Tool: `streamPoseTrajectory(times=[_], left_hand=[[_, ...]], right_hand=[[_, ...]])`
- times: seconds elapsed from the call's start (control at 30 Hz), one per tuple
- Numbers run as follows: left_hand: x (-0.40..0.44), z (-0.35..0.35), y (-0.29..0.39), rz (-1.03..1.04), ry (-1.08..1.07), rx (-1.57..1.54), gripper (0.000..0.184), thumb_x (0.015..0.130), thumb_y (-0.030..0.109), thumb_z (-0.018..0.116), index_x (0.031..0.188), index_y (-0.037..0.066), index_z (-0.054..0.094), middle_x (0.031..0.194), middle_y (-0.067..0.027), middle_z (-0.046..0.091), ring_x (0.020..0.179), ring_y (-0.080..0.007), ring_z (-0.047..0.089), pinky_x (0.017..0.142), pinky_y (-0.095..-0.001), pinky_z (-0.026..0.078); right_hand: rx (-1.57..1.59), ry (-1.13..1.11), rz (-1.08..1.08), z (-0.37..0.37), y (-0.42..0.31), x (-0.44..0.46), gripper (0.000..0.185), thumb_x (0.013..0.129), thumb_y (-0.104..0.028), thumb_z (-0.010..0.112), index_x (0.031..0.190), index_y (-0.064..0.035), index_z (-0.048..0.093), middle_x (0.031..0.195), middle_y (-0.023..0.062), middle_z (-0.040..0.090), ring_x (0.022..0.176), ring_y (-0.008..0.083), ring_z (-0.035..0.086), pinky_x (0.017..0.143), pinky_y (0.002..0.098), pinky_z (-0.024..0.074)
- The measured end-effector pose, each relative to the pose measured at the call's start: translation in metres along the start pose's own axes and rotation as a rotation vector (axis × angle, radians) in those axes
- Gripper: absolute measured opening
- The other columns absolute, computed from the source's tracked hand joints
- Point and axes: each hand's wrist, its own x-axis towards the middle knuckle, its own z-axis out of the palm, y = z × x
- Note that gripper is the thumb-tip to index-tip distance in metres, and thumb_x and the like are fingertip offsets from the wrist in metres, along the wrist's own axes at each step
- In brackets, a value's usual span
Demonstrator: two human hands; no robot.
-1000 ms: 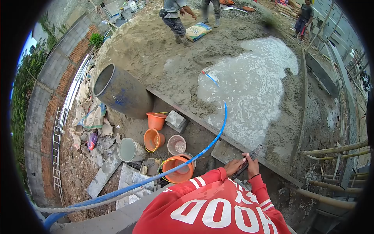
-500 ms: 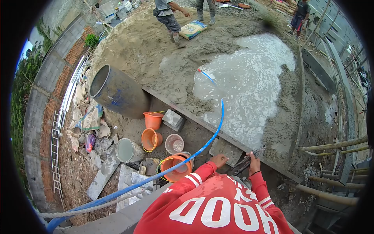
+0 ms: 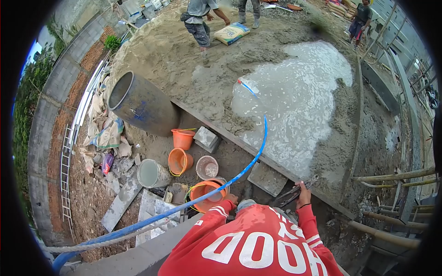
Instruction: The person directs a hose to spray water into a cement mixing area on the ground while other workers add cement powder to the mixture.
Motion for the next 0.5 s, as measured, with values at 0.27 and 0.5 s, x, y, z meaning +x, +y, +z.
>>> streamPoseTrajectory(times=[0.27,0.5], left_hand=[[-0.031,-0.001,0.039,0.087,-0.002,-0.190,0.029,0.086,0.024,0.052,0.102,0.000,0.059,0.083,-0.0132,0.065,0.064,-0.0226,0.065,0.053,-0.0313,0.051],[-0.027,0.011,0.069,0.097,0.074,-0.165,0.022,0.081,0.024,0.054,0.089,0.006,0.065,0.074,-0.0072,0.067,0.056,-0.0174,0.064,0.055,-0.0298,0.053]], right_hand=[[-0.012,-0.005,0.006,0.010,-0.004,-0.009,0.028,0.087,-0.034,0.053,0.078,-0.0102,0.063,0.063,-0.0008,0.056,0.050,0.0085,0.048,0.041,0.0240,0.0336],[-0.012,-0.020,0.002,0.012,-0.001,-0.014,0.029,0.088,-0.032,0.052,0.078,-0.0075,0.062,0.063,0.0003,0.056,0.053,0.0103,0.050,0.045,0.0236,0.0363]])
